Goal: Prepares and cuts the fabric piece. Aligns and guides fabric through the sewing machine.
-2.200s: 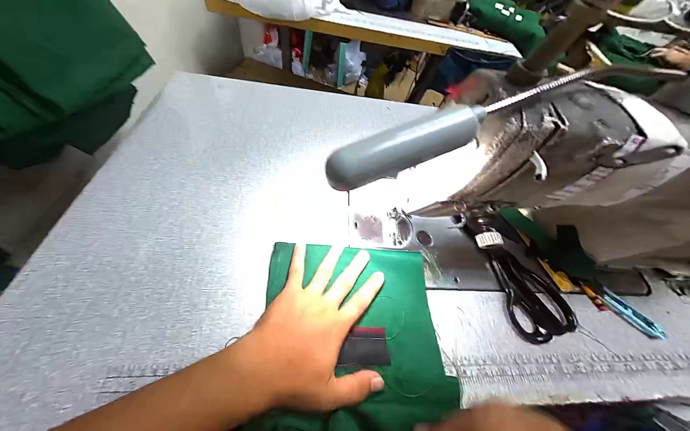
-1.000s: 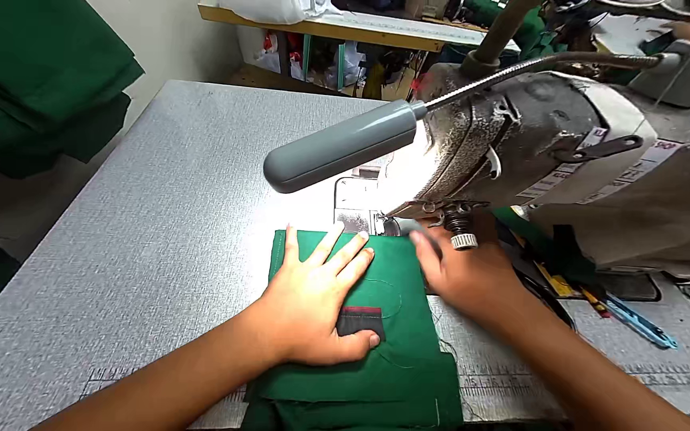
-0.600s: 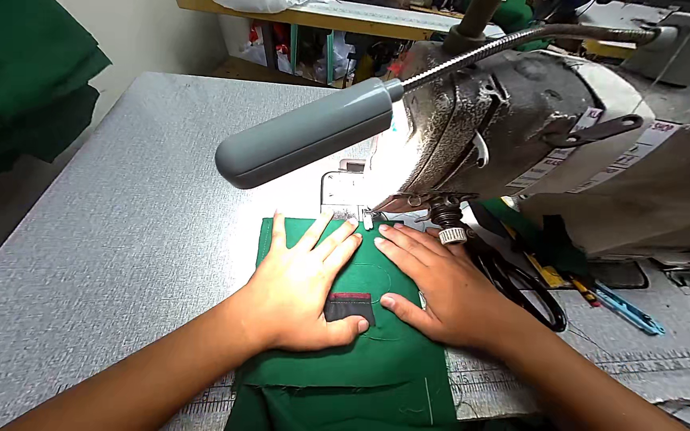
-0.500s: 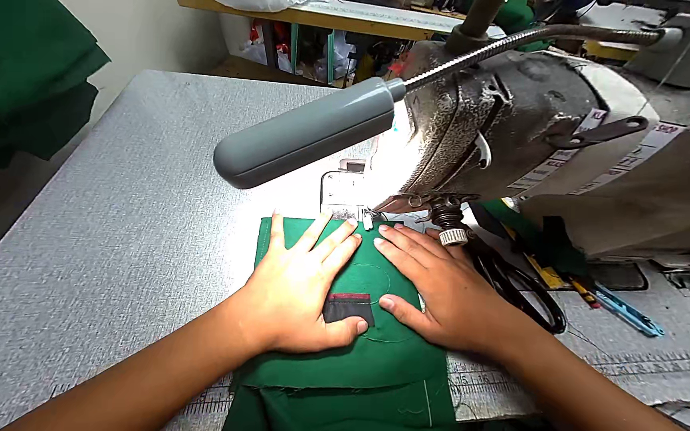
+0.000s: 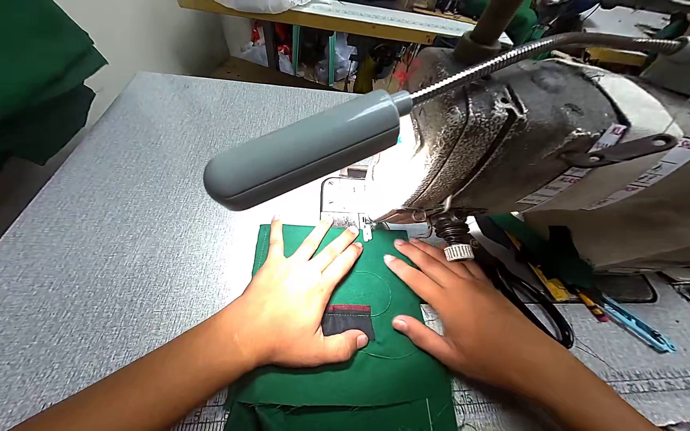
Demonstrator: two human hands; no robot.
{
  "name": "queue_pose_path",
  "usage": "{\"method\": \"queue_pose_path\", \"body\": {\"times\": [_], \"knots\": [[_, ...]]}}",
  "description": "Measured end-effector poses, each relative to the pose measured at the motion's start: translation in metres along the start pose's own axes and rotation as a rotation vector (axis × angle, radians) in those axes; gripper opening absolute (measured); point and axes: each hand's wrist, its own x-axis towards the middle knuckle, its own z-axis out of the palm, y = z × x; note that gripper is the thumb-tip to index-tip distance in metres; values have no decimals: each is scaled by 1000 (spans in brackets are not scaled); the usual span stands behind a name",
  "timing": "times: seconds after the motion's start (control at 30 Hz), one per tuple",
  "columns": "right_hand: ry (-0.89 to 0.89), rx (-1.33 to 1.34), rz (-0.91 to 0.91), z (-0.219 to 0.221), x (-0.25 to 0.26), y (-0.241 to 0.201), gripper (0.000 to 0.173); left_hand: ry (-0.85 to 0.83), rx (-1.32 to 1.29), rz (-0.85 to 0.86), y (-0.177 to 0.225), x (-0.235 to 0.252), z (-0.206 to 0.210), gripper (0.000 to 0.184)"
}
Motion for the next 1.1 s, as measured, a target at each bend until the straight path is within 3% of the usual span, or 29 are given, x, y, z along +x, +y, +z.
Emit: {"method": "queue_pose_path", "body": {"times": [0.17,0.3,0.33,0.43,0.53,0.7,0.87,0.97,1.03,1.1], "knots": [[366,-24,213,-28,-78,35,44,-4,-19,24,-3,1,2,94],[486,-160,547,-41,-140,83,59,-13,-38,61,-3,1,3,78],[492,-163,571,-45,-143,84,55,-16,-35,60,-4,1,2,78],[476,-121,350,-53,-111,53,27,-20,-28,56,-4,1,2,78],[483,16,179,-27,-36,20,25,-33,-17,53,-3,1,1,77],[281,234,284,20,62,15,30,-32,-16,55,-3,3,-3,80],[333,348,236,30,61,10,24,-114,-73,42,-4,5,-5,83],[238,257,162,23,51,-2,26,-150,-85,34,-3,6,-6,83],[214,118,234,17,51,7,26,-144,-69,32,-3,7,-6,83],[124,-10,426,-4,48,20,21,-150,-70,30,-2,6,-7,83]]}}
